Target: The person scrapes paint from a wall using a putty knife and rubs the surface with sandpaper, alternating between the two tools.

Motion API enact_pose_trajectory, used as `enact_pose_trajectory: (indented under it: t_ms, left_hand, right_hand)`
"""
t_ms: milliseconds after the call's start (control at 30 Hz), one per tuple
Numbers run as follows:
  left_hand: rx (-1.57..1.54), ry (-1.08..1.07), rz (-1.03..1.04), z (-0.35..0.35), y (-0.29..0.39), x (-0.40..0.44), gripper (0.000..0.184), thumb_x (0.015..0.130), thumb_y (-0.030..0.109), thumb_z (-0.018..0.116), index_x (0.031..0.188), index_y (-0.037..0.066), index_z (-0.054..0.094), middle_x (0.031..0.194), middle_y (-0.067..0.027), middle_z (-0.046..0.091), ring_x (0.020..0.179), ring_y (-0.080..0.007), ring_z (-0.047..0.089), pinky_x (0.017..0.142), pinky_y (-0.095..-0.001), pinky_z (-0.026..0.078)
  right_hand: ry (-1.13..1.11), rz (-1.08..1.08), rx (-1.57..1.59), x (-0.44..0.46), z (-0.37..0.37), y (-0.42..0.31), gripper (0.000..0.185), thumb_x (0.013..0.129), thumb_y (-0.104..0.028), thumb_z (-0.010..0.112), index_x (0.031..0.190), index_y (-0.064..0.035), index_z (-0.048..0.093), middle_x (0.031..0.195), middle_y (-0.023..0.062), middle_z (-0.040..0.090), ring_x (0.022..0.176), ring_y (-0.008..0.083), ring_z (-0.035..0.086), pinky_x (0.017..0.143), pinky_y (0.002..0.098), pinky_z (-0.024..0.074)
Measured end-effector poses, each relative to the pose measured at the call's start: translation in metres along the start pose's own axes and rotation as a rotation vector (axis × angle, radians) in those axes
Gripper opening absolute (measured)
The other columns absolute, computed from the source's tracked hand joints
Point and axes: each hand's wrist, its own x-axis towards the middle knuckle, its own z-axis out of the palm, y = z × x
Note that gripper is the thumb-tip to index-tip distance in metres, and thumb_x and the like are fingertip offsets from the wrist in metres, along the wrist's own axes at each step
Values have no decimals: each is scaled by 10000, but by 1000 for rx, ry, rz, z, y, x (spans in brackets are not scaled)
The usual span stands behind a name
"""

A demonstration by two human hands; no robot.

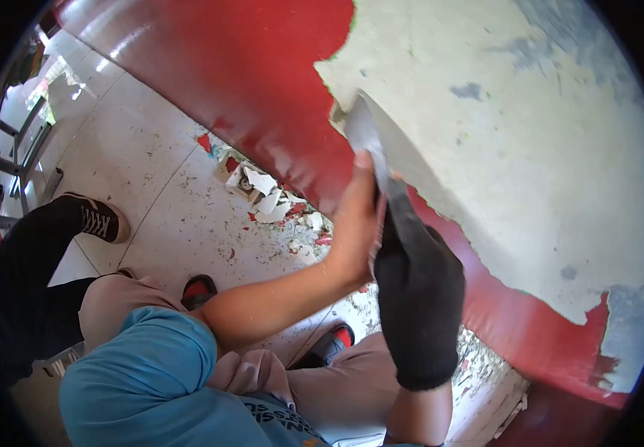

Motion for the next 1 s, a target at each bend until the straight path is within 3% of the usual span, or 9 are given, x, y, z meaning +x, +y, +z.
enact_pose_trajectory:
  t_ms: [167,300,433,567,700,833,900,933,1000]
  left_hand:
    - [-98,-76,-97,-4,25,-1,624,947,553,345,1136,-17,514,980,-60,582,933,-135,532,862,-275,420]
    - [-48,82,57,1,-6,10,622,949,564,316,1030,-5,555,916,-67,572,805,-119,513,755,-267,434]
    - [-2,-15,-59,-13,19,9,623,952,555,326,1051,-17,552,976,-82,573,897,-132,502,830,-274,410]
    - [42,50,109,-4,12,11,621,958,546,315,1011,-25,553,944,-79,576,836,-144,508,796,-295,423]
    - [69,31,-2,-12,23,12,659,950,562,318,1060,-50,538,988,-100,572,899,-155,488,845,-284,398]
    - [148,120,189,-8,31,20,658,946,572,315,1008,-41,545,909,-81,578,836,-152,505,794,-296,419]
    - [124,61,119,-15,39,21,652,950,566,311,986,-42,543,894,-84,580,836,-162,503,808,-311,417]
    - [223,-2,112,-17,51,17,644,957,552,306,974,-47,542,907,-94,581,851,-166,498,822,-313,408]
    - [301,45,201,-12,29,17,637,960,548,304,971,-40,547,901,-91,581,847,-149,499,812,-301,411]
  right_hand:
    - [70,-163,-79,8,15,1,428,824,-14,482,1248,-23,531,1035,196,632,884,312,633,770,335,484]
    - [16,-21,-102,4,3,-3,407,842,-31,486,1246,-24,531,971,208,629,837,314,627,737,346,479]
    - [101,-195,-105,14,23,7,427,834,-29,506,1260,-45,529,891,213,621,782,307,618,699,344,477]
    - [89,-113,-94,11,16,-5,415,843,-26,505,1257,-41,527,897,216,617,782,310,613,692,342,475]
    - [69,-120,12,16,27,-1,451,831,-17,508,1281,-40,505,914,213,623,789,302,613,705,332,478]
    - [25,-93,-126,17,18,-6,449,827,-6,473,1274,-27,503,1025,201,617,848,323,607,743,357,477]
    - [107,-332,-145,29,37,2,470,851,-23,390,1313,-40,474,1127,174,616,703,209,624,659,294,480]
    - [2,-120,-63,25,36,-10,505,817,-1,394,1315,-29,468,1169,170,600,731,210,634,651,284,483]
    - [-9,-79,-87,19,19,-18,490,816,-5,409,1301,-18,476,1156,175,599,826,268,618,732,329,475]
